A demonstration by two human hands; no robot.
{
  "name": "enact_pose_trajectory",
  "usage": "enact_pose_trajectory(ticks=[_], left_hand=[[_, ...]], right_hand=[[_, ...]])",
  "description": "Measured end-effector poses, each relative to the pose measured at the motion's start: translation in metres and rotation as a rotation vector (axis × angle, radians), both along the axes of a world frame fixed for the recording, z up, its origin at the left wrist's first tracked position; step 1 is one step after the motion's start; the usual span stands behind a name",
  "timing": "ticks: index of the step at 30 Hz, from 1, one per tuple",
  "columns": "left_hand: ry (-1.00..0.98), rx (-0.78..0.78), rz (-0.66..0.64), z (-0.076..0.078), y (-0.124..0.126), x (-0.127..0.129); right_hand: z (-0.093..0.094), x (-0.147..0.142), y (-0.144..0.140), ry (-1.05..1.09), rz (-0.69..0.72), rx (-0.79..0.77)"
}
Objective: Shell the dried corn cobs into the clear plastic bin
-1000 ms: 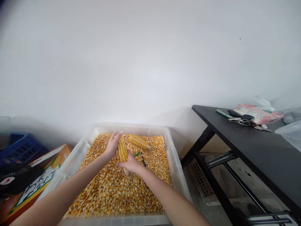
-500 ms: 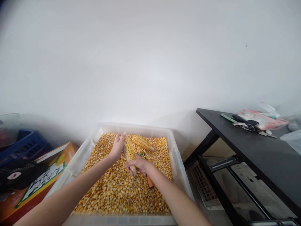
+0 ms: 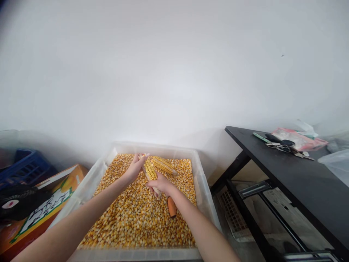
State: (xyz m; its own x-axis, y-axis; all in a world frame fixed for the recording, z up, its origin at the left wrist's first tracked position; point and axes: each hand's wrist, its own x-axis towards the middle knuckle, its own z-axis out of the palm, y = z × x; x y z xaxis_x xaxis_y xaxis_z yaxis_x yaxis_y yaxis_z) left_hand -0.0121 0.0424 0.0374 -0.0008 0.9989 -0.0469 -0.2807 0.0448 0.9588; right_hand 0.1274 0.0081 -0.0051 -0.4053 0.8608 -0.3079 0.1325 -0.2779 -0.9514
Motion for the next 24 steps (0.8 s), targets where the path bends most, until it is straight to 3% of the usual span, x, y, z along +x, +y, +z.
enact_pose_trajectory(ticks=[6,10,13,18,24], left_hand=[[0.002,-0.008,-0.108,-0.001,0.003,-0.002],[0.01,-0.069,-0.074,-0.002,0.002,-0.001],[0.008,-0.082,-0.134,-0.008,0.001,0.001],[-0.032,-0.08,-0.171,-0.015,0.004,0.0],[-0.023,-0.015,-0.257,-0.007,0.005,-0.006]], right_hand=[[0.009,0.006,0.003,0.132,0.111,-0.078],[0.009,-0.003,0.001,0.001,-0.035,0.001],[0.009,-0.009,-0.001,-0.046,-0.086,-0.007],[0.009,-0.008,-0.001,0.053,-0.059,-0.092],[0.011,-0.002,0.002,0.207,0.034,-0.141]])
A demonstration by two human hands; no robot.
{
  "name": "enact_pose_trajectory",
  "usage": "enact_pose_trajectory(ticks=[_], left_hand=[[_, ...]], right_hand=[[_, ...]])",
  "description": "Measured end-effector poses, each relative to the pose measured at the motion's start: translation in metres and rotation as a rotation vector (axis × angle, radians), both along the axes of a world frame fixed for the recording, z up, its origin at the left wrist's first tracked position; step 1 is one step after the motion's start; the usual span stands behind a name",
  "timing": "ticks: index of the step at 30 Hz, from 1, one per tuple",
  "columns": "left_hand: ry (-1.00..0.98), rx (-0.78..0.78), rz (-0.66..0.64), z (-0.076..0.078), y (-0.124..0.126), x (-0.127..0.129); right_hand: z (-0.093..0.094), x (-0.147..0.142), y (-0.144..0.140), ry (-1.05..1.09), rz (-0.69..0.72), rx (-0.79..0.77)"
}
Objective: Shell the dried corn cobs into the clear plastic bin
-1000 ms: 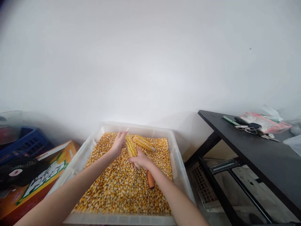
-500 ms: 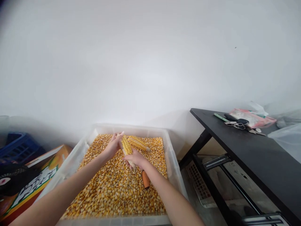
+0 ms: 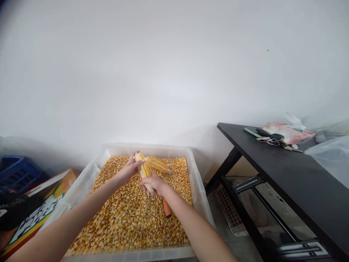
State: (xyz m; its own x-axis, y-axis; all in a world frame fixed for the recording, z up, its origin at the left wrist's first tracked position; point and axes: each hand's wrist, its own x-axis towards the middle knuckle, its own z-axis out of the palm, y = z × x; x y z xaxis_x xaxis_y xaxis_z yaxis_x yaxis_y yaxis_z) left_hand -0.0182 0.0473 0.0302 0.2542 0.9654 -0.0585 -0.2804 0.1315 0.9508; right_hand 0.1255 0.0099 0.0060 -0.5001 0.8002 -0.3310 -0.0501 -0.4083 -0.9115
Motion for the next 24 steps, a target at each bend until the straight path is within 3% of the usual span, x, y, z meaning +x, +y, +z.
enact_pose_trajectory(ticks=[5,13,17,24], left_hand=[[0.011,0.035,-0.082,0.012,-0.002,-0.004],[0.149,-0.01,0.11,0.005,-0.007,0.008],[0.099,0.0,0.033,0.006,-0.005,0.006],[0.026,0.044,-0.104,0.013,-0.007,0.0]], right_hand=[[0.008,0.005,0.0,0.11,0.067,0.003],[-0.002,-0.007,-0.002,-0.035,-0.09,0.014],[-0.007,-0.004,0.0,0.034,-0.029,0.019],[0.007,0.006,0.001,0.116,0.041,-0.002]])
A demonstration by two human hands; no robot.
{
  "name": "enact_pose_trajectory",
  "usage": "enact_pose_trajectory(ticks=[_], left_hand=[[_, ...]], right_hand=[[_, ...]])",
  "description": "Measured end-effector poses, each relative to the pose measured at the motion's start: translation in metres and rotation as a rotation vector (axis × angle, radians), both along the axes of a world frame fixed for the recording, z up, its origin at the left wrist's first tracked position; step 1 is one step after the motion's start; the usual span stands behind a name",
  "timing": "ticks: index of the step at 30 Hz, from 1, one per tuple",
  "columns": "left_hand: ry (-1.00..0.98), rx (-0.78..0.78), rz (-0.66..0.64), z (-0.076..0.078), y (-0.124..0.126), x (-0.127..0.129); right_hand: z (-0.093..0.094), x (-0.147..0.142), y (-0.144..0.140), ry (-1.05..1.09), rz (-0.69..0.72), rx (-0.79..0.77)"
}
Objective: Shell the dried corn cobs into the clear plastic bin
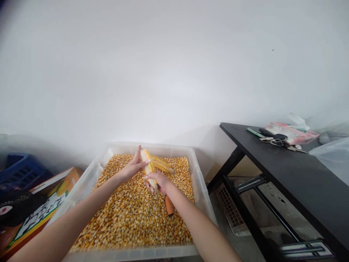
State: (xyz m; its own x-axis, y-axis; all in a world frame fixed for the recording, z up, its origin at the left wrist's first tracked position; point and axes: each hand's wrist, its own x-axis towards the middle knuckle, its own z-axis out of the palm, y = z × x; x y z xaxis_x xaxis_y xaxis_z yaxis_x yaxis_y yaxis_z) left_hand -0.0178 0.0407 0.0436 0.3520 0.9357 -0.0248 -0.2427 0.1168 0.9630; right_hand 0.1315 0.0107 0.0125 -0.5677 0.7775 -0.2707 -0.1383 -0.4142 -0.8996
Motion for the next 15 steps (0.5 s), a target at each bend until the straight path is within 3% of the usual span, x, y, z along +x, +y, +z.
enact_pose_trajectory(ticks=[7,15], left_hand=[[0.09,0.034,0.159,-0.007,-0.006,0.013],[0.035,0.068,-0.046,0.004,-0.004,0.0]], right_hand=[[-0.006,-0.012,-0.004,-0.173,-0.164,0.055],[0.0,-0.005,-0.001,-0.069,-0.086,0.044]])
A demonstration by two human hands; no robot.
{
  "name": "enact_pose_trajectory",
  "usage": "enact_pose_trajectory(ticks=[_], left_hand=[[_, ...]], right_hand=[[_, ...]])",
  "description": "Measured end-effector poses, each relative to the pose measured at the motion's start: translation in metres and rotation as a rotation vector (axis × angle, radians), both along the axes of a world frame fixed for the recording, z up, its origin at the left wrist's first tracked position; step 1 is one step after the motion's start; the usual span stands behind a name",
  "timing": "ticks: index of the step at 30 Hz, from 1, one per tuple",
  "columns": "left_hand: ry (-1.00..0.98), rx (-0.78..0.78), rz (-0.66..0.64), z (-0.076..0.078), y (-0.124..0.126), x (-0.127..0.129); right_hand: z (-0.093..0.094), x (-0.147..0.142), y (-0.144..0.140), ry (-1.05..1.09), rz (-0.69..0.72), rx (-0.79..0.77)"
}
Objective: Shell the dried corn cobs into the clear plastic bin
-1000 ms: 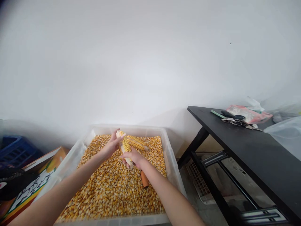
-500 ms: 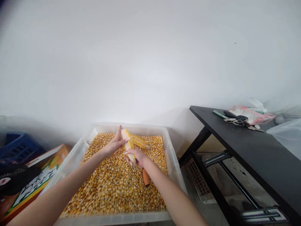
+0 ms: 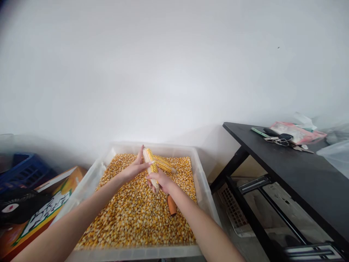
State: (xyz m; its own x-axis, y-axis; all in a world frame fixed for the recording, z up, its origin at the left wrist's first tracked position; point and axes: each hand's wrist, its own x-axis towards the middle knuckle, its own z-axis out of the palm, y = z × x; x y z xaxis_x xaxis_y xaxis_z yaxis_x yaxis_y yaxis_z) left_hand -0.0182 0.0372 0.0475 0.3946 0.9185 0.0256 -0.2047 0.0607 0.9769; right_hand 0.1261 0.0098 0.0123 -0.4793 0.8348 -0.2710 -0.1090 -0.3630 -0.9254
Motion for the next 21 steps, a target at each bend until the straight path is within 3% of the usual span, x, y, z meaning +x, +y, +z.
enact_pose_trajectory(ticks=[6,11,16,21], left_hand=[[0.074,-0.002,0.129,-0.007,-0.003,0.007],[0.049,-0.021,0.026,-0.007,0.001,0.003],[0.058,0.009,-0.073,0.001,0.003,-0.007],[0.067,0.002,-0.003,-0.007,-0.004,0.004]], right_hand=[[-0.006,-0.009,-0.005,-0.101,-0.106,0.041],[-0.014,-0.011,-0.004,-0.085,-0.1,0.012],[-0.005,-0.003,-0.001,0.001,-0.062,-0.027],[-0.003,-0.008,-0.003,-0.052,-0.151,0.001]])
